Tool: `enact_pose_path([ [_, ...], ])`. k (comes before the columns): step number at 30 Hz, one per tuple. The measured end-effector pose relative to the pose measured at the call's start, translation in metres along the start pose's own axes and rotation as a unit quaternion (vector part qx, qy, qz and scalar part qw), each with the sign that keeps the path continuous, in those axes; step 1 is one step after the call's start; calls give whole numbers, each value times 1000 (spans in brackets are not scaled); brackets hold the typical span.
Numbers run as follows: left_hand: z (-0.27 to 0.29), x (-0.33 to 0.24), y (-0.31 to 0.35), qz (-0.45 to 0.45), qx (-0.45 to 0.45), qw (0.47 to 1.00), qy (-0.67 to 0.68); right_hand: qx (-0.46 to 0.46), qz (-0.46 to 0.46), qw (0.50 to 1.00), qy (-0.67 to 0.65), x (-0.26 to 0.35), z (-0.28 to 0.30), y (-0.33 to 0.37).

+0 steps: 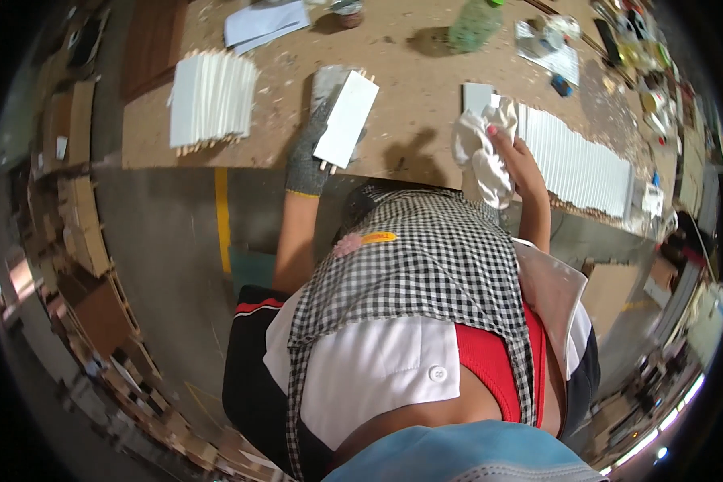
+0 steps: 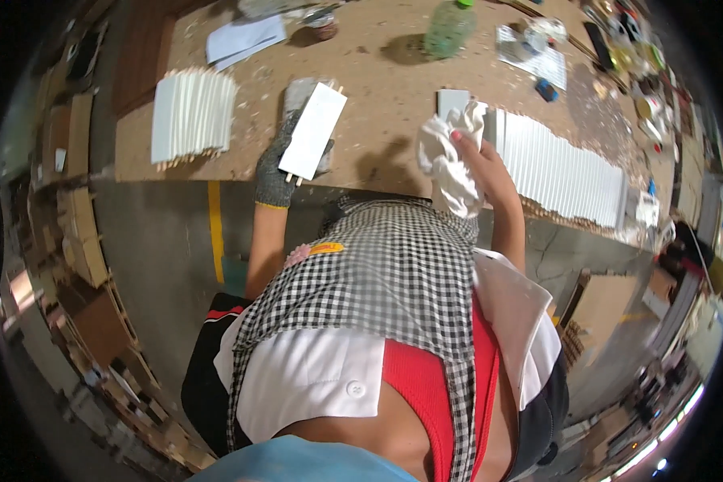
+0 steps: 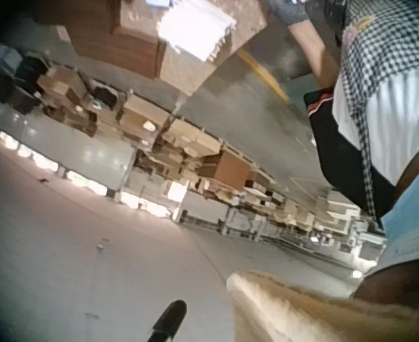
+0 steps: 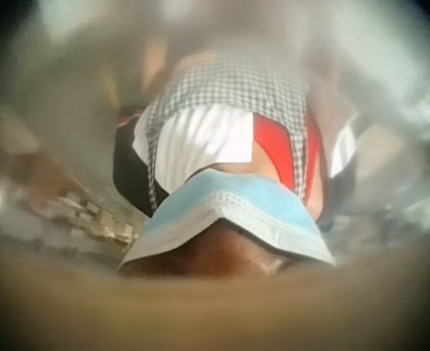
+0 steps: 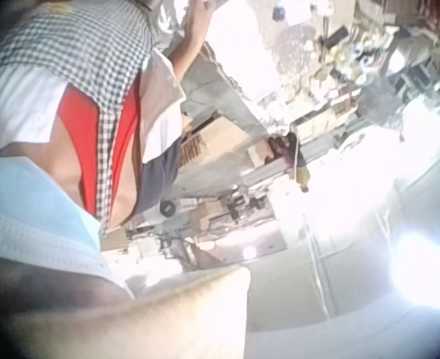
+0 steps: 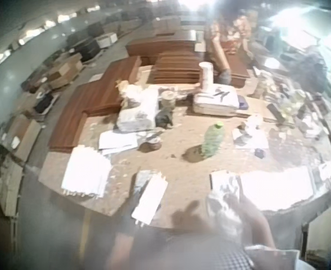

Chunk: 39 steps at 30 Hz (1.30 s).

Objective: The person picks up wooden slats one at a time, wipes them with a cloth, and applies a blue substance from a container to the ends before placing them back onto a stack.

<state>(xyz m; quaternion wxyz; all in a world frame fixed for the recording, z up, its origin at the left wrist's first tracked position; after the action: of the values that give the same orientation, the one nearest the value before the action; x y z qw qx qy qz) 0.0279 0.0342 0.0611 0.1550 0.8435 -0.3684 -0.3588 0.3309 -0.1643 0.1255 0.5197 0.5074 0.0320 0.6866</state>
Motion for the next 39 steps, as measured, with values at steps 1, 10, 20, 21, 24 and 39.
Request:
enact_pose_path([
  [1, 11, -9, 5, -36, 16, 999, -29, -25, 7, 999, -35, 10, -17, -3],
  [10, 66, 3, 23, -450, -207, 643, -585, 15, 416, 909, 0, 93, -120, -2],
  [20, 17, 33, 48, -290, -192, 896, -276, -11, 672, 684, 284, 62, -228, -63],
  [21, 20, 28, 60, -343, -214, 814, -417, 109, 512, 823, 219, 94, -215, -63],
  [24, 14, 23, 69, -330, -221, 813, -425, -75, 465, 811, 348, 112, -199, -122],
  [39, 30, 34, 44, -353, -180, 785, -476, -112, 480, 858, 147, 102, -162, -160],
])
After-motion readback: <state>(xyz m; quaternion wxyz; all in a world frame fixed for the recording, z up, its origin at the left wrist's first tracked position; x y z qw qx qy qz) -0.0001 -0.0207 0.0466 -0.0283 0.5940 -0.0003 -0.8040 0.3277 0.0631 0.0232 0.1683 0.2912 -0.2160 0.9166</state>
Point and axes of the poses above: each hand's wrist, its own y-axis away from the middle knuckle, its own z-axis out of the back of the hand, x = y × z, the point moved 2 cm from there along -y, towards the middle knuckle, and after that the axes turned 12 degrees about -x, right-handed, at the moved point
